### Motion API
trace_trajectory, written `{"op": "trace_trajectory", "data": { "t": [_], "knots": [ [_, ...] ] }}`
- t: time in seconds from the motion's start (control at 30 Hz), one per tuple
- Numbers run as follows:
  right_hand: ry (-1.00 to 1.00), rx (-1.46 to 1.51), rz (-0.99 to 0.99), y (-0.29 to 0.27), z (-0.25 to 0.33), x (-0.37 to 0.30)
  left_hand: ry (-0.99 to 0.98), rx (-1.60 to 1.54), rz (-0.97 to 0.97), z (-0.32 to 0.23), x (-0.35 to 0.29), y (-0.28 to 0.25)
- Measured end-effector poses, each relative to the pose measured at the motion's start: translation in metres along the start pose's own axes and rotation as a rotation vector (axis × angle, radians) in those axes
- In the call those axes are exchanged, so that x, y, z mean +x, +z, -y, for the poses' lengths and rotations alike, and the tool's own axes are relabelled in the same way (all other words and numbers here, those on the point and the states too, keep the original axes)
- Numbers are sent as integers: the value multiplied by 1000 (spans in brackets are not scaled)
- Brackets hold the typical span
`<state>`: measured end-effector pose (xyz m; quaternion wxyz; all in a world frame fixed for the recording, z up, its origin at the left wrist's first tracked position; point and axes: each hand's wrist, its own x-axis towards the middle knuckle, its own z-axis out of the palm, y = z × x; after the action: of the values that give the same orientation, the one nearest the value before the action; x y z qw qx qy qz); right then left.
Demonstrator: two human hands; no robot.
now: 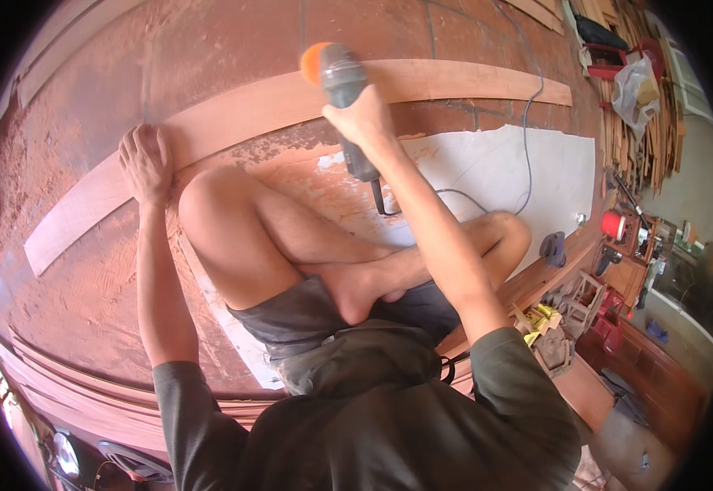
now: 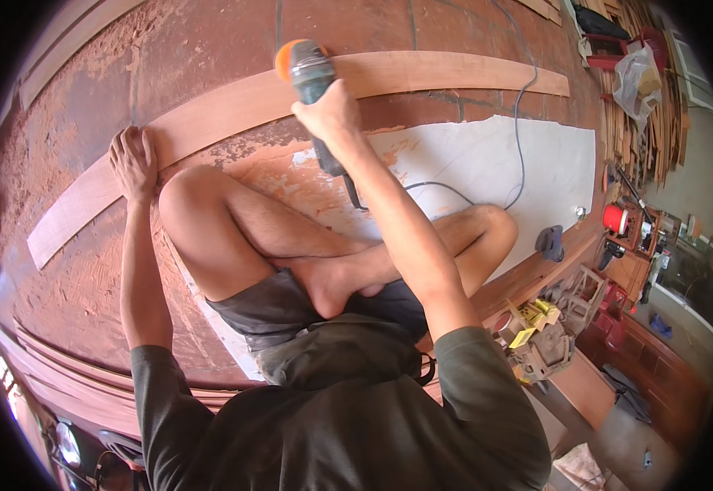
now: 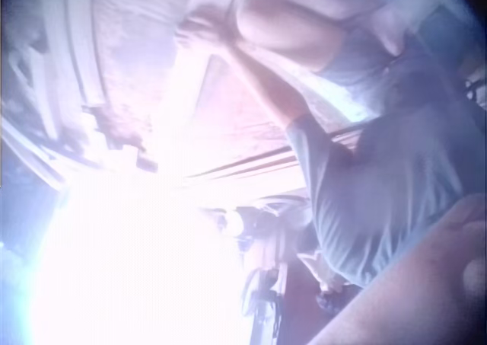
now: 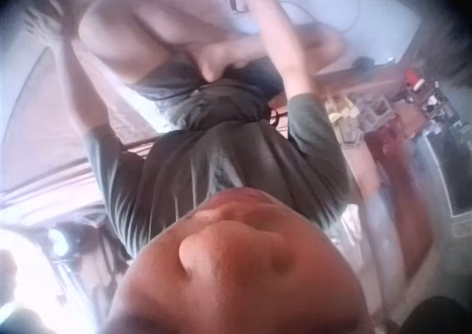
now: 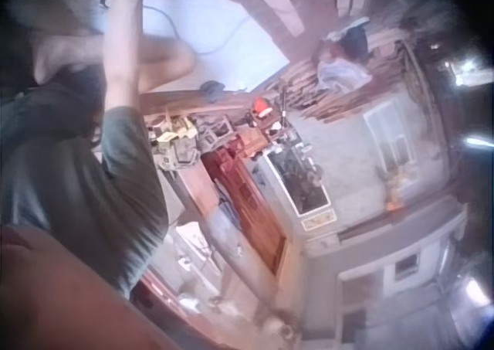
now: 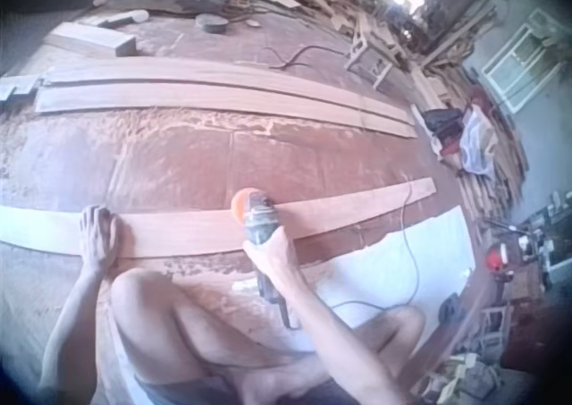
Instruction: The person uses an electric sander to smooth a long, curved piece of wood placed on the floor. They hold the wood steady with one hand while operating the sander with the other, moving it back and forth along the length of the piece.
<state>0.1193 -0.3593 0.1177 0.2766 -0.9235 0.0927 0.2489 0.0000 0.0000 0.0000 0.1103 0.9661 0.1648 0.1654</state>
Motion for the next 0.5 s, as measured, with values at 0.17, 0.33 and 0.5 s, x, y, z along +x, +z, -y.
{"op": "trace_trajectory", "data": {
  "t": [0.17,0.33,0.5],
  "knots": [
    [-34,-27,-65,4,0,-2,-8,10,-20,2,-3,3],
    [65,22,-194,-41,-63,32,5,-5,-34,0,-3,2],
    [117,-99,-238,-54,-82,45,28,6,-21,2,-2,0]
  ]
}}
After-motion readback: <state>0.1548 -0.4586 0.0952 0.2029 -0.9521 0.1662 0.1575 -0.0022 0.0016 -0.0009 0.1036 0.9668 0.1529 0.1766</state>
